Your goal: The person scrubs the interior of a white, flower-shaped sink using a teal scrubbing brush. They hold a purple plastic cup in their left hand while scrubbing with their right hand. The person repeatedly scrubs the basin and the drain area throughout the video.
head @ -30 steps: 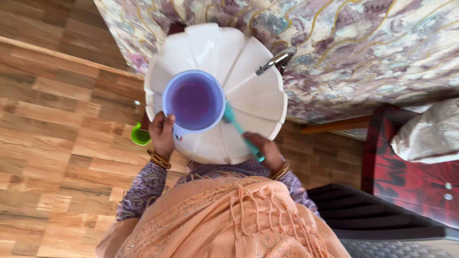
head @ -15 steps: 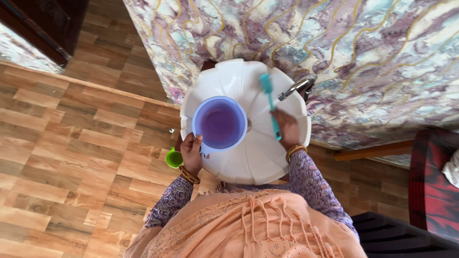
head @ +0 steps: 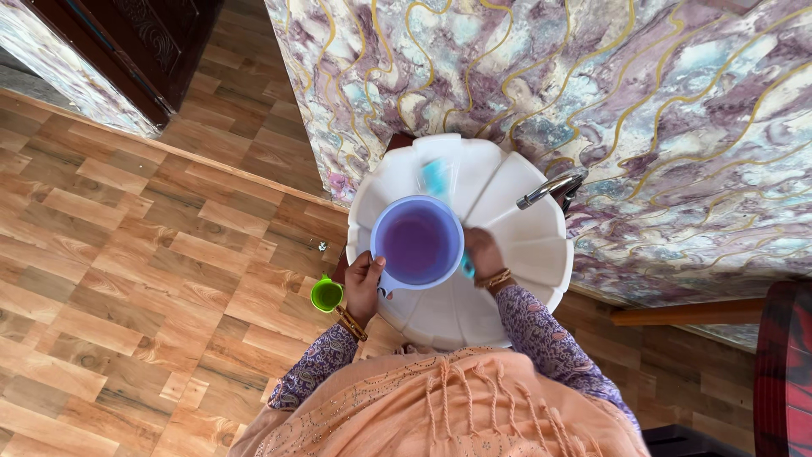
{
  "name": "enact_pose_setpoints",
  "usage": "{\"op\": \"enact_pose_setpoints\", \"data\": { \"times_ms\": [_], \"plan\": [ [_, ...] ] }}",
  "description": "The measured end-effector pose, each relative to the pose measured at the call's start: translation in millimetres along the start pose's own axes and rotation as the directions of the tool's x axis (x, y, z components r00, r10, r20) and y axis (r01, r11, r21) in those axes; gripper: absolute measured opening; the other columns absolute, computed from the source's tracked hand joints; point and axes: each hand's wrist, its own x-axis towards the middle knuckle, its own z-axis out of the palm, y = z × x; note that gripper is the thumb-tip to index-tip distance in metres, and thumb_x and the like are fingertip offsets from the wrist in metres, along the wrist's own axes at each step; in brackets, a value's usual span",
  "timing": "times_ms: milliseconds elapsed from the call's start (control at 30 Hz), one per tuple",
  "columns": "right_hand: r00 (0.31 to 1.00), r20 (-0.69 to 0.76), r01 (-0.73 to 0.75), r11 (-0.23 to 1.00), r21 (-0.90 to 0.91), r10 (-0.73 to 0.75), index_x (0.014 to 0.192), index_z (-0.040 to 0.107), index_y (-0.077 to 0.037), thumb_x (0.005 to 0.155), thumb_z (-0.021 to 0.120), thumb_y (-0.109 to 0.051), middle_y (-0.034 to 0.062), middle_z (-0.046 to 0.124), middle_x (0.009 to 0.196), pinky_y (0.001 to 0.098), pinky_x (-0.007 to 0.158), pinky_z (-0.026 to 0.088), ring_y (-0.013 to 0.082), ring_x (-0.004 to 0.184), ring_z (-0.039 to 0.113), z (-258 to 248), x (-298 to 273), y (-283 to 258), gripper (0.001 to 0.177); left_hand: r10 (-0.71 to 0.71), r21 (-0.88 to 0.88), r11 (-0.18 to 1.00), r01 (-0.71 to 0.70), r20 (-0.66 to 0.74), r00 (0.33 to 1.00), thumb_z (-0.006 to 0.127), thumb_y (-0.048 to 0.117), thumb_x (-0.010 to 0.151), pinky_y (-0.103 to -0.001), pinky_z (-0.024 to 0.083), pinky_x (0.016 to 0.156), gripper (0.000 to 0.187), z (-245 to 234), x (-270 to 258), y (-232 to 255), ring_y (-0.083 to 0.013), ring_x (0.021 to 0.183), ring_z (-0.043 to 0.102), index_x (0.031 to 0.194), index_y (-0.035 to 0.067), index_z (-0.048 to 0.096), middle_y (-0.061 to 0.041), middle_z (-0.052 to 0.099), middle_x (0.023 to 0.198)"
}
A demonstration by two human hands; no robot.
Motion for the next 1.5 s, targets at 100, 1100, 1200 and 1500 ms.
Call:
{"op": "enact_pose_setpoints", "data": {
  "times_ms": [100, 1100, 1200, 1500],
  "plan": [
    [0.987, 0.026, 0.158, 0.987, -0.026, -0.158, 0.113, 0.068, -0.005, 0.075, 0.065, -0.006, 0.0174, 0.071, 0.115, 0.0496, 0.106, 0.047, 0.0345, 0.109, 0.066, 2.9, -10.1, 9.3, 0.038, 0.004, 0.005, 1.000, -0.004, 0.000, 1.000, 0.061, 0.019, 0.104, -0.025, 0.047, 0.041, 0.026, -1.6, 1.9, -2.7, -0.0077, 0.050, 0.056, 0.084, 0.003, 0.058, -0.002, 0.061, 0.068],
    [0.928, 0.269, -0.188, 0.948, -0.257, 0.257, 0.132, 0.067, -0.023, 0.086, 0.066, -0.005, 0.0018, 0.069, 0.132, 0.0444, 0.095, 0.050, 0.0216, 0.112, 0.068, -98.5, -74.8, -33.9, 0.049, -0.032, -0.011, 0.999, 0.033, 0.029, 0.999, 0.059, 0.015, 0.105, -0.026, 0.049, 0.044, 0.018, -2.9, -1.6, 9.9, -0.0100, 0.050, 0.058, 0.095, 0.000, 0.062, -0.005, 0.065, 0.071],
    [0.926, 0.014, -0.342, 0.857, -0.386, 0.376, 0.127, 0.067, -0.019, 0.086, 0.065, -0.009, 0.0049, 0.070, 0.133, 0.0447, 0.085, 0.052, 0.0229, 0.107, 0.070, -135.9, -77.4, -40.3, 0.042, -0.033, 0.002, 0.999, 0.033, 0.054, 0.998, 0.058, 0.015, 0.106, -0.026, 0.049, 0.046, 0.018, -6.3, -2.3, 6.6, -0.0096, 0.052, 0.058, 0.096, 0.000, 0.062, -0.005, 0.064, 0.072],
    [0.966, 0.056, -0.244, 0.960, -0.136, 0.253, 0.125, 0.069, -0.011, 0.085, 0.061, 0.000, 0.0145, 0.073, 0.127, 0.0398, 0.079, 0.058, 0.0257, 0.094, 0.074, -151.9, -112.8, -62.9, 0.042, -0.084, 0.038, 0.996, 0.084, 0.017, 0.996, 0.058, 0.014, 0.102, -0.026, 0.048, 0.043, 0.015, -7.4, -1.3, 2.9, -0.0099, 0.049, 0.058, 0.094, 0.002, 0.060, -0.005, 0.065, 0.072]
  ]
}}
